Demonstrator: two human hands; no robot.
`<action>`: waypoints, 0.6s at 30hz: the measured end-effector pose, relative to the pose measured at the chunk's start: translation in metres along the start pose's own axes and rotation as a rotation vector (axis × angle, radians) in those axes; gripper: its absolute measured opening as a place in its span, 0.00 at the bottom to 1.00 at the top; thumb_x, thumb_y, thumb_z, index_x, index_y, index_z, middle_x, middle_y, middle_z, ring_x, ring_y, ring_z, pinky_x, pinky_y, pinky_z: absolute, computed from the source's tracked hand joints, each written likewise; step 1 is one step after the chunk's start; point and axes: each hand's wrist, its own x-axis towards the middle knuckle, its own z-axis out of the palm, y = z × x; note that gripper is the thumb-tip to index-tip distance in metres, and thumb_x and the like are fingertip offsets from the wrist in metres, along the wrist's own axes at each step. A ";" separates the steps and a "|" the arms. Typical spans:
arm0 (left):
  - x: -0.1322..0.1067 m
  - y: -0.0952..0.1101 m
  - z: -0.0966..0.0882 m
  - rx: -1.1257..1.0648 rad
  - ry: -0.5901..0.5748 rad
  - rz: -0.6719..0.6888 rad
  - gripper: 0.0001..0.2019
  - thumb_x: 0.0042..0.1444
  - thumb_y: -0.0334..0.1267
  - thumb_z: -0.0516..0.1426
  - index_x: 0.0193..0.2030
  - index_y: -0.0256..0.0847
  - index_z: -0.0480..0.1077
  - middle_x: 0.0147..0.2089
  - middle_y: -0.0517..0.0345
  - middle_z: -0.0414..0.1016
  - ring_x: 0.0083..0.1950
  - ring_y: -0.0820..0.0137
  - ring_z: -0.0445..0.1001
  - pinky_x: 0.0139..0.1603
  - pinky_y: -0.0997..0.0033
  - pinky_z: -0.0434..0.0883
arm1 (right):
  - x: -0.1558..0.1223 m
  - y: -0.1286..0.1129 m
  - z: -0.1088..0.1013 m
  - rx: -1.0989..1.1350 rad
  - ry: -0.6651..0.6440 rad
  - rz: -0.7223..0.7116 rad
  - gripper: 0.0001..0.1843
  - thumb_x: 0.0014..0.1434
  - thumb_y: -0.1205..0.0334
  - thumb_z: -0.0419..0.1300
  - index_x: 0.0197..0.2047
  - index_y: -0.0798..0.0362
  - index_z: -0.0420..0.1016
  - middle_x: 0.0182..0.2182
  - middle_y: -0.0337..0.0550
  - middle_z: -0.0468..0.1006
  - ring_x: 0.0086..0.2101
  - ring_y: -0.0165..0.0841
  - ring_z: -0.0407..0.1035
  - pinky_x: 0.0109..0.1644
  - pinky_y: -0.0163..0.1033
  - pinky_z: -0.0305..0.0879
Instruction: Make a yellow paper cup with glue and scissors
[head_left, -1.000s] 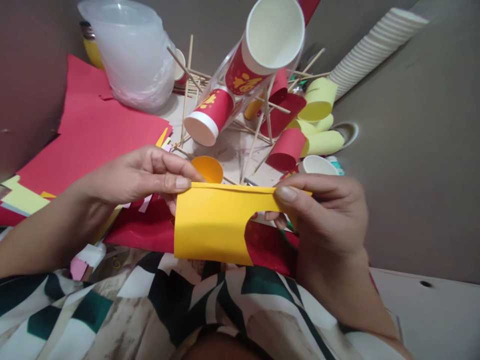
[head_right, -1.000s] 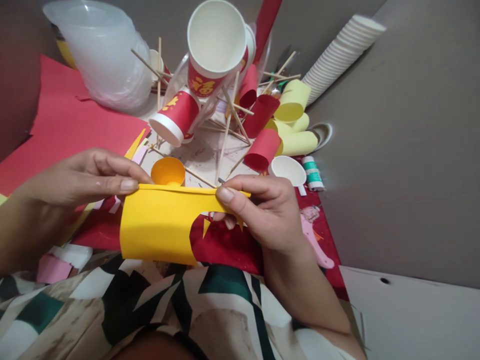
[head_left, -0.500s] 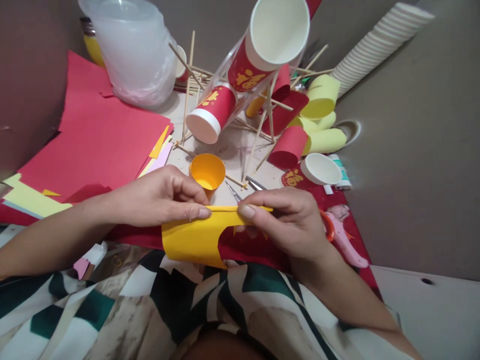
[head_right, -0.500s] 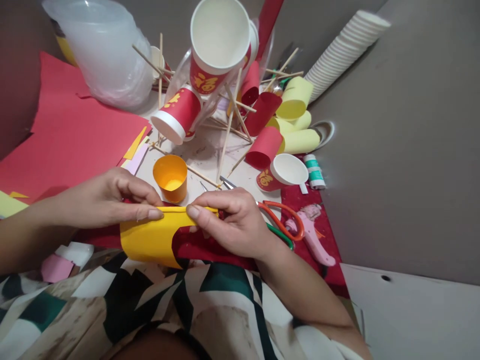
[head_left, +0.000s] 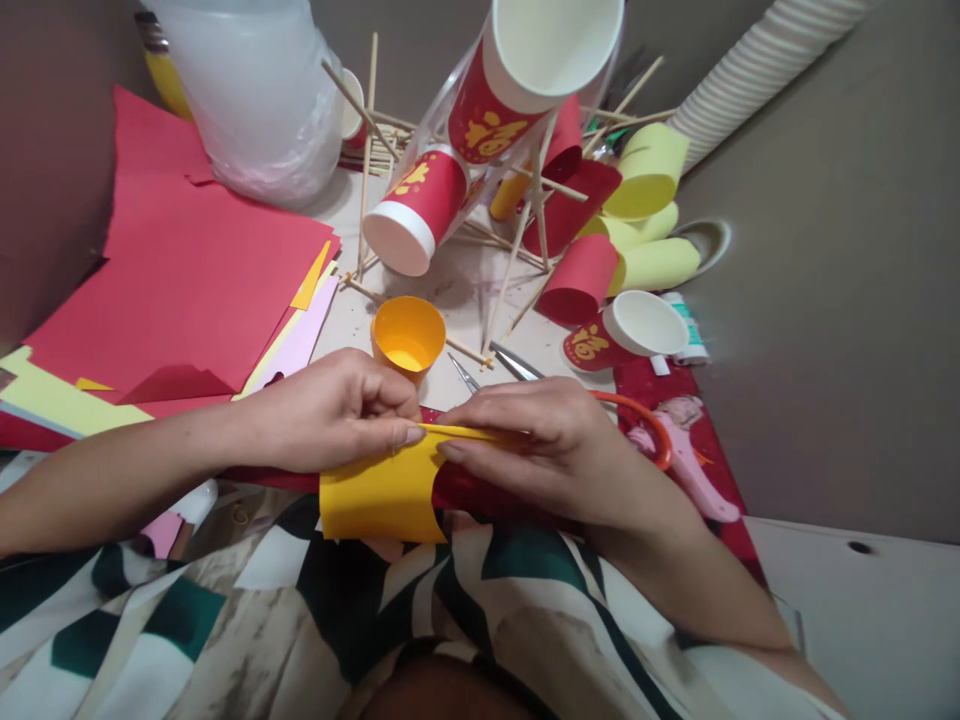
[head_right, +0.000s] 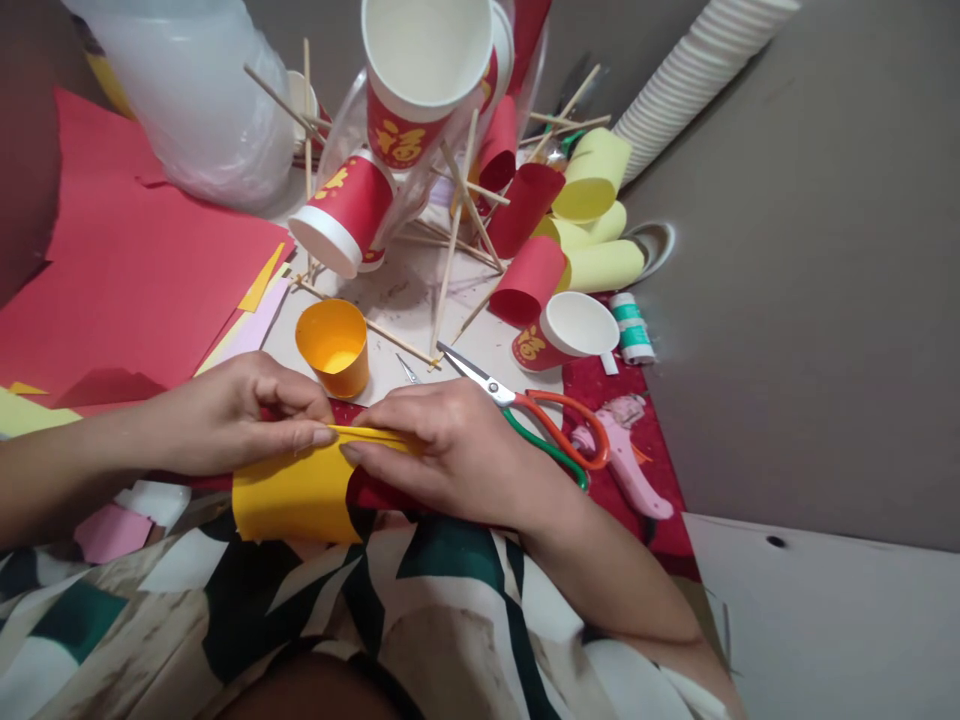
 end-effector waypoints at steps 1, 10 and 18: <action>0.000 -0.001 0.002 0.026 -0.002 -0.002 0.13 0.61 0.36 0.57 0.25 0.36 0.66 0.22 0.66 0.58 0.24 0.78 0.55 0.23 0.78 0.54 | 0.000 0.001 0.003 -0.028 -0.020 -0.023 0.07 0.66 0.64 0.62 0.37 0.54 0.81 0.28 0.43 0.82 0.27 0.29 0.73 0.32 0.34 0.66; 0.000 0.001 0.002 0.093 -0.010 0.009 0.13 0.63 0.36 0.56 0.26 0.37 0.68 0.22 0.66 0.60 0.24 0.78 0.57 0.24 0.78 0.56 | 0.002 0.008 0.005 0.089 -0.035 -0.051 0.15 0.68 0.66 0.59 0.27 0.53 0.72 0.21 0.35 0.72 0.22 0.23 0.62 0.27 0.30 0.58; -0.005 0.007 -0.009 0.109 -0.002 0.020 0.13 0.64 0.37 0.55 0.29 0.37 0.72 0.25 0.62 0.66 0.26 0.76 0.62 0.26 0.78 0.61 | 0.002 0.005 -0.007 0.137 -0.071 0.036 0.19 0.69 0.63 0.58 0.25 0.52 0.69 0.19 0.33 0.66 0.21 0.23 0.57 0.25 0.30 0.57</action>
